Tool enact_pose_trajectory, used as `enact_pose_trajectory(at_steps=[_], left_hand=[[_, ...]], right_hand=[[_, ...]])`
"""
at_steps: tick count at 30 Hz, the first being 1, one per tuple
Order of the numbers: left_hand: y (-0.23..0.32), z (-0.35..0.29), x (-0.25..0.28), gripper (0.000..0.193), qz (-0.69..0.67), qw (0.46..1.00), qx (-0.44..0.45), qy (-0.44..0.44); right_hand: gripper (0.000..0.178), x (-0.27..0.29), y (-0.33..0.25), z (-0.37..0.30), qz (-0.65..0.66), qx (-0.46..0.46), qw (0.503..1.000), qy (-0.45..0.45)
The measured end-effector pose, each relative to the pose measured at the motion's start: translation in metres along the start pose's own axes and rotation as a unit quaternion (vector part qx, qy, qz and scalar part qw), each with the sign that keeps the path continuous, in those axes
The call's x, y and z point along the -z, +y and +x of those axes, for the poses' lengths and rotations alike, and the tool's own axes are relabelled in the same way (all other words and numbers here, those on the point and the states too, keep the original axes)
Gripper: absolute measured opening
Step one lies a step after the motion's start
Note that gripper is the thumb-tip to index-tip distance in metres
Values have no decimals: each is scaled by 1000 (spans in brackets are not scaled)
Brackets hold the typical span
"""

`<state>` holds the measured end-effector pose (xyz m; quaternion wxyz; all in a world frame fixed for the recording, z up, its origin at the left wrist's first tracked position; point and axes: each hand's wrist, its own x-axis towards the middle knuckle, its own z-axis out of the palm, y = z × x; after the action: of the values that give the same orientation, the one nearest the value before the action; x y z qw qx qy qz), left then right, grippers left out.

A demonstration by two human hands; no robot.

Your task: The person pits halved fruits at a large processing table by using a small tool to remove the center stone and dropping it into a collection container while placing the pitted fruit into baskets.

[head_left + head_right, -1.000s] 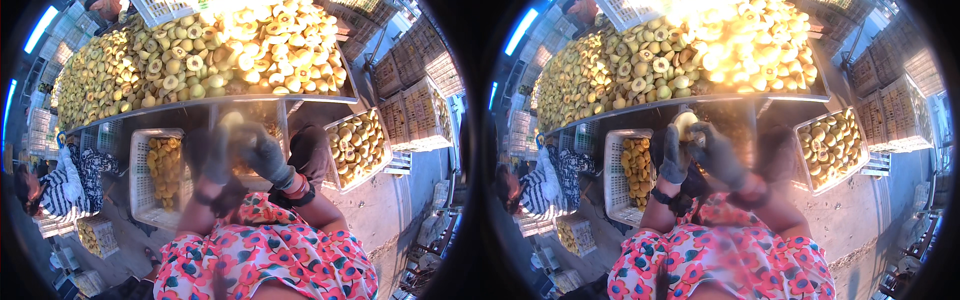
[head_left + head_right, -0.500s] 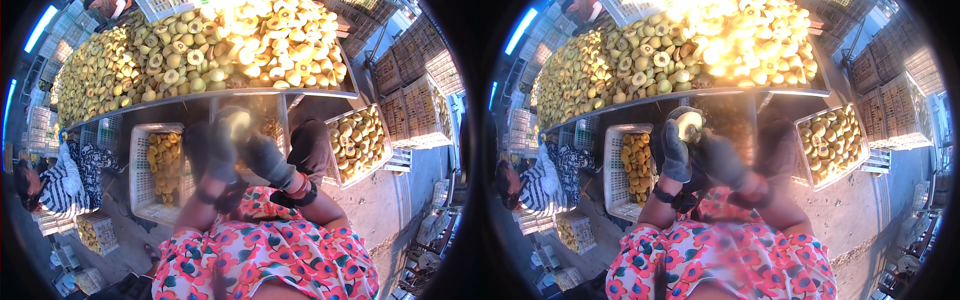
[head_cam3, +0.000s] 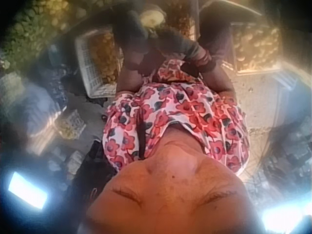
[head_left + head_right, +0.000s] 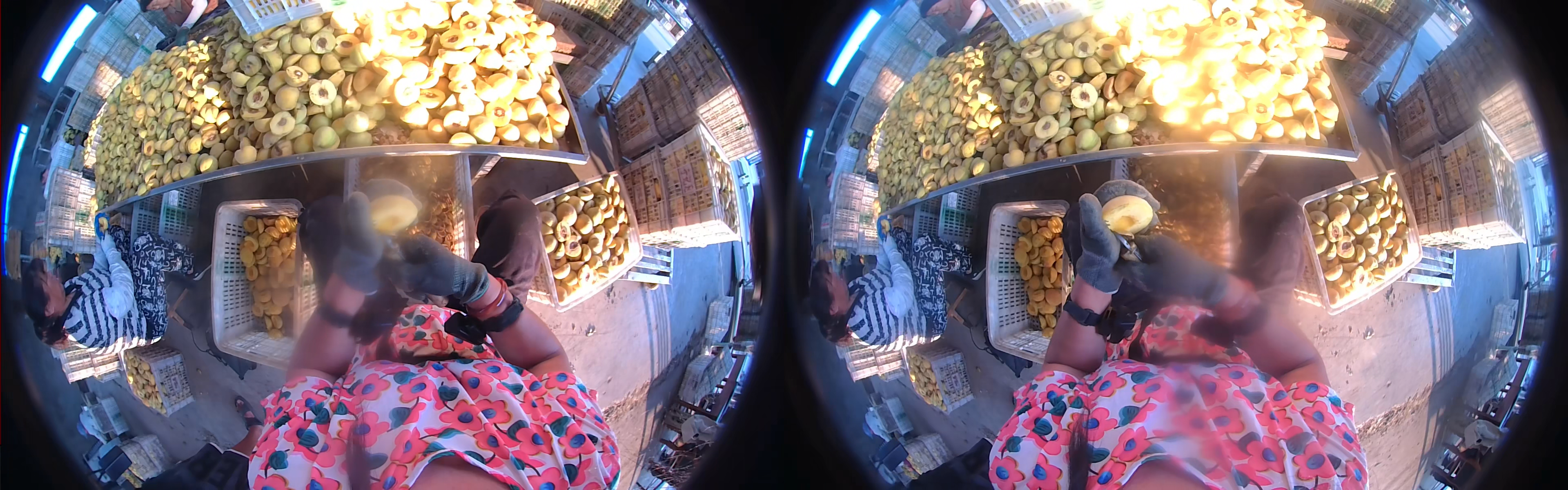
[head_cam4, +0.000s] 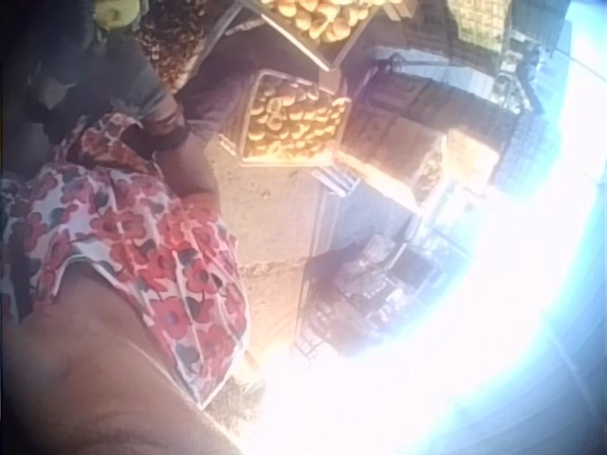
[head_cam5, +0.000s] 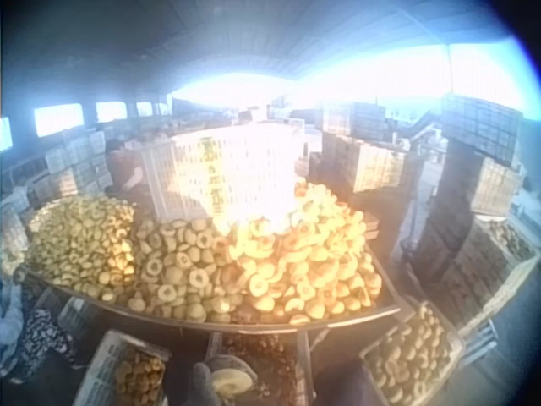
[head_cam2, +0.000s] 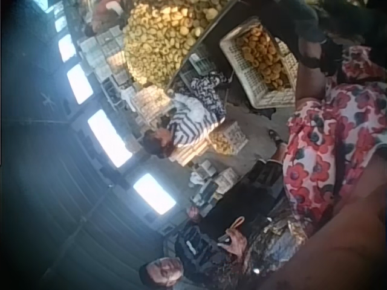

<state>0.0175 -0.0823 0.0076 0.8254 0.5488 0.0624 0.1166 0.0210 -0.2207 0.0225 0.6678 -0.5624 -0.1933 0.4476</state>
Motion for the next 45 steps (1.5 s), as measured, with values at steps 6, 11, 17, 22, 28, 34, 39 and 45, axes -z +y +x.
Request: enact_pose_trajectory(at_steps=[6,11,17,22,28,34,39,45], left_hand=[[2,20,58,61,39,987,-63,145],[54,32,195,51,750,593,-97,278],[37,127,109,46,535,830,-122,100],[-48,217,42,61,606,794,13,-42],[-90,237,-34,53,657,745,105,48],[-123,241,-15,48,556,817,-40,148],[-128,240,21,42,416,899,-117,67],[-52,127,-17,23,87,992,88,-18]], right_hand=[[26,3,34,2,-99,59,993,36],[21,25,59,14,-375,117,908,143],[15,54,71,21,-305,102,921,220],[13,54,67,24,-290,126,919,236],[13,73,79,16,-245,157,922,256],[10,70,53,10,-68,153,957,237],[11,85,66,17,-302,221,896,238],[19,76,24,12,-391,155,838,347]])
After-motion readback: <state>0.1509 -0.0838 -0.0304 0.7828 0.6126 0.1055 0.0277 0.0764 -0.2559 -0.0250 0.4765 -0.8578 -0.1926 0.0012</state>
